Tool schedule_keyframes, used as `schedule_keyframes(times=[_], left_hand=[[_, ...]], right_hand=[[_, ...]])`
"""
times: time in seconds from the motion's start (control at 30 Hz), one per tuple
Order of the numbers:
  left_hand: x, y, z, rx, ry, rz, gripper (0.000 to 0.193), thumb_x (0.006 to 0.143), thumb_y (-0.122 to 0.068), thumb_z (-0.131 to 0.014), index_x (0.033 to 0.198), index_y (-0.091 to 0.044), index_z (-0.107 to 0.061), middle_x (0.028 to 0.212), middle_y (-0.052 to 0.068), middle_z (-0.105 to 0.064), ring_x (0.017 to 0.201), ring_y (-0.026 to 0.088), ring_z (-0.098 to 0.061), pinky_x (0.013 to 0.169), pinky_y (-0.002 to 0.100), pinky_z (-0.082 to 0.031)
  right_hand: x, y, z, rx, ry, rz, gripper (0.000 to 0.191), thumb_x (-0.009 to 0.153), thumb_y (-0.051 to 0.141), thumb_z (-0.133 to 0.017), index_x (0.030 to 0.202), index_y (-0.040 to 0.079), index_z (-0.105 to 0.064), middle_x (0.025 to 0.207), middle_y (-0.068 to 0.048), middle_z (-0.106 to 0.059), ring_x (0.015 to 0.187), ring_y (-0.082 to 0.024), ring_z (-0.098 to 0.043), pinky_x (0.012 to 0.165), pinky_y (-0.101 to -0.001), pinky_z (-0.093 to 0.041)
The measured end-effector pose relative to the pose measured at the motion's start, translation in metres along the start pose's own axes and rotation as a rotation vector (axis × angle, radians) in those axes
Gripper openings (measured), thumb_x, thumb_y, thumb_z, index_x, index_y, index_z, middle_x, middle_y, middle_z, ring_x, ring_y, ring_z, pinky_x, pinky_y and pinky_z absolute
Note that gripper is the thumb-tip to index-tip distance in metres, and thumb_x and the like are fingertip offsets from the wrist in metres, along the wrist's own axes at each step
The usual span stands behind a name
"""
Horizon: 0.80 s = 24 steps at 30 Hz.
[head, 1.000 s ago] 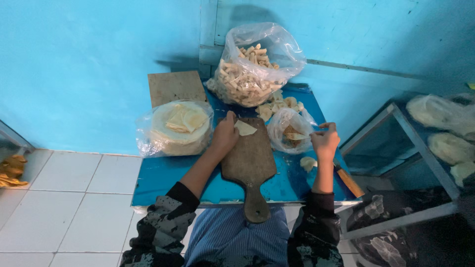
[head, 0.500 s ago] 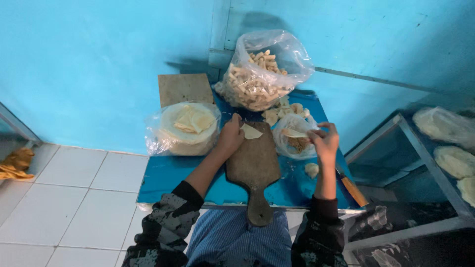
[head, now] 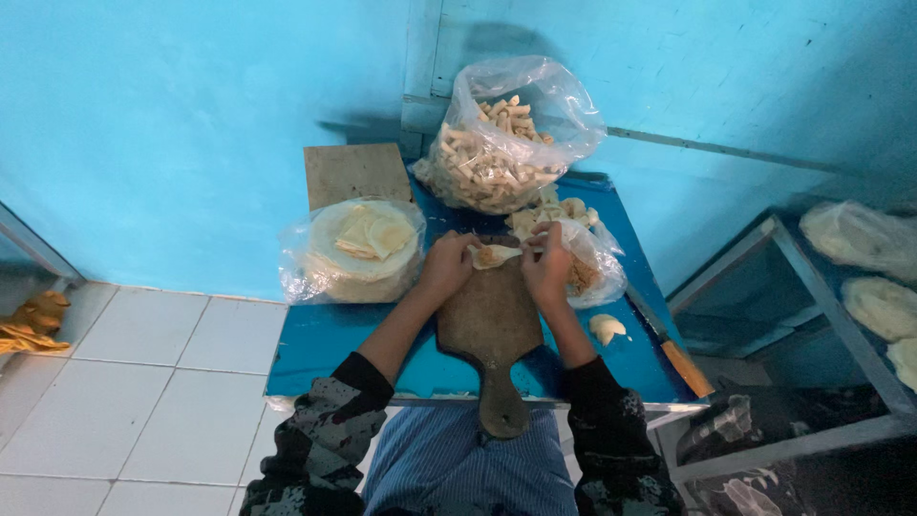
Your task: The person folds thin pastry wrappers on a wooden paddle board, adding a spoonful of brown filling from a bowl and folding the wrapper over into a filled pastry, setting finished pieces aside while taking new wrappers from a covered stack.
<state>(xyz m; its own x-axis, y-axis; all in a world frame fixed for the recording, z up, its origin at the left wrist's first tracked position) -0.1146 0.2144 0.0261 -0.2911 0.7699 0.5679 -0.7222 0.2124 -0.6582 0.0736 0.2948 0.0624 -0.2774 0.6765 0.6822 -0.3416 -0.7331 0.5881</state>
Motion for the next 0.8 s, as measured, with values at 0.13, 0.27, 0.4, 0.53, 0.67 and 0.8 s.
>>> schedule_keyframes(times=[0.13, 0.27, 0.4, 0.53, 0.67, 0.8], left_hand=[[-0.001, -0.005, 0.002, -0.017, 0.009, -0.039, 0.029, 0.082, -0.001, -0.062, 0.102, -0.015, -0.079, 0.091, 0.019, -0.064, 0.087, 0.04, -0.065, 0.078, 0.05, -0.053], [-0.003, -0.008, 0.002, -0.032, 0.028, -0.083, 0.031, 0.084, -0.002, -0.062, 0.105, -0.017, -0.08, 0.096, 0.018, -0.065, 0.091, 0.04, -0.066, 0.081, 0.049, -0.054], [-0.003, -0.008, 0.003, 0.0, 0.05, -0.062, 0.03, 0.084, -0.002, -0.063, 0.107, -0.013, -0.078, 0.101, 0.017, -0.066, 0.093, 0.04, -0.066, 0.082, 0.05, -0.054], [-0.003, -0.011, 0.008, -0.013, 0.022, -0.076, 0.032, 0.084, -0.001, -0.062, 0.11, -0.013, -0.076, 0.099, 0.018, -0.065, 0.092, 0.04, -0.066, 0.081, 0.049, -0.054], [-0.001, -0.008, 0.008, -0.034, 0.043, -0.045, 0.033, 0.086, -0.002, -0.061, 0.116, -0.01, -0.071, 0.095, 0.018, -0.065, 0.088, 0.039, -0.066, 0.078, 0.049, -0.053], [0.0, -0.012, 0.012, -0.039, -0.024, -0.109, 0.033, 0.082, 0.0, -0.063, 0.115, -0.003, -0.065, 0.092, 0.019, -0.064, 0.086, 0.04, -0.064, 0.075, 0.05, -0.052]], right_hand=[[0.002, 0.004, 0.001, -0.001, 0.004, -0.016, 0.034, 0.086, -0.005, -0.071, 0.111, 0.004, -0.051, 0.086, -0.014, -0.073, 0.079, -0.028, -0.075, 0.061, -0.0372, -0.059], [0.002, 0.009, 0.002, 0.005, 0.0, -0.009, 0.035, 0.085, -0.007, -0.071, 0.112, 0.004, -0.051, 0.086, -0.014, -0.072, 0.079, -0.029, -0.076, 0.062, -0.0376, -0.058], [0.001, 0.011, 0.003, 0.016, -0.006, -0.047, 0.035, 0.086, -0.006, -0.07, 0.113, 0.004, -0.05, 0.087, -0.014, -0.073, 0.08, -0.029, -0.076, 0.064, -0.037, -0.059], [0.0, 0.012, 0.007, 0.025, -0.011, -0.062, 0.035, 0.087, -0.006, -0.069, 0.114, 0.004, -0.05, 0.089, -0.014, -0.072, 0.083, -0.029, -0.076, 0.064, -0.0371, -0.059], [0.0, 0.019, 0.01, -0.013, -0.041, 0.041, 0.035, 0.086, -0.006, -0.071, 0.112, 0.004, -0.051, 0.092, -0.014, -0.073, 0.087, -0.028, -0.076, 0.065, -0.0359, -0.06], [-0.004, 0.03, 0.005, 0.027, -0.038, 0.15, 0.034, 0.09, -0.009, -0.069, 0.116, 0.003, -0.051, 0.095, -0.013, -0.073, 0.088, -0.027, -0.076, 0.069, -0.0356, -0.06]])
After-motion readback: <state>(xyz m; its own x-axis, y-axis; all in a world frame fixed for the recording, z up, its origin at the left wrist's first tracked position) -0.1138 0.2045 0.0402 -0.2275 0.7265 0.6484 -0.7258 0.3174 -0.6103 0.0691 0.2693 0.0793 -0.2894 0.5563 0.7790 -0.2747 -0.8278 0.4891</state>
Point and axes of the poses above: each hand's wrist, its own x-axis towards the middle knuckle, its own z-axis out of the back of the hand, y = z × x, the point moved 7 cm from there along x, towards the middle knuckle
